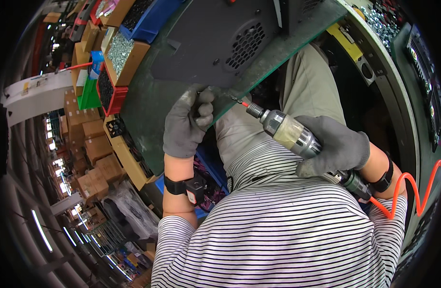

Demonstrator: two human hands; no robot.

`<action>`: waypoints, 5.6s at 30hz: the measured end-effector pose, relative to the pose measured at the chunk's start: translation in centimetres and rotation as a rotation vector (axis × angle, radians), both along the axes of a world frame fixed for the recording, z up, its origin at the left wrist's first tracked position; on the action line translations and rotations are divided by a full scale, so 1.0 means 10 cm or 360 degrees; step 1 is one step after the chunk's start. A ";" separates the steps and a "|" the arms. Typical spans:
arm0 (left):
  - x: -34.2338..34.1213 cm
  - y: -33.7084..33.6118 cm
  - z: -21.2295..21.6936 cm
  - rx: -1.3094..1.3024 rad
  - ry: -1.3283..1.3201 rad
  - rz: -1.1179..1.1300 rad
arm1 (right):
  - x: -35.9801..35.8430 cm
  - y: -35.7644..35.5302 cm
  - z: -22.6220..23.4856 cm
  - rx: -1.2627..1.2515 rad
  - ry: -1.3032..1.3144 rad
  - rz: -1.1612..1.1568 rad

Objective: Assembling components of a power supply or inverter unit using an air-powered screwdriver.

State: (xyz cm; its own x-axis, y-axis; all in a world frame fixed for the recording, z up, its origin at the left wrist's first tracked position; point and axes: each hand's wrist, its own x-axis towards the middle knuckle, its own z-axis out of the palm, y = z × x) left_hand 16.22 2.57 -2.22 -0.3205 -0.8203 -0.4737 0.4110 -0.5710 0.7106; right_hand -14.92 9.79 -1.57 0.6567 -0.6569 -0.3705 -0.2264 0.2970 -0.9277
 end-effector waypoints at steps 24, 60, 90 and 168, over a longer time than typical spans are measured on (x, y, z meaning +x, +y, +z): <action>-0.16 0.23 0.19 -0.0518 -0.0704 -0.0439 | 0.07 -0.01 0.12 -0.0115 -0.0034 0.0252; -0.62 -0.64 0.70 -0.1711 -0.1847 -0.1174 | -0.64 -0.42 -0.21 0.0178 -0.0361 -0.0389; 0.30 -2.61 -0.01 -0.2344 -0.3315 -0.0234 | -1.55 0.55 0.27 0.0928 0.0057 -0.1527; 1.26 -0.21 0.28 -0.1512 -0.2120 0.1186 | -0.97 -1.52 -0.56 -0.1555 0.0146 -0.1718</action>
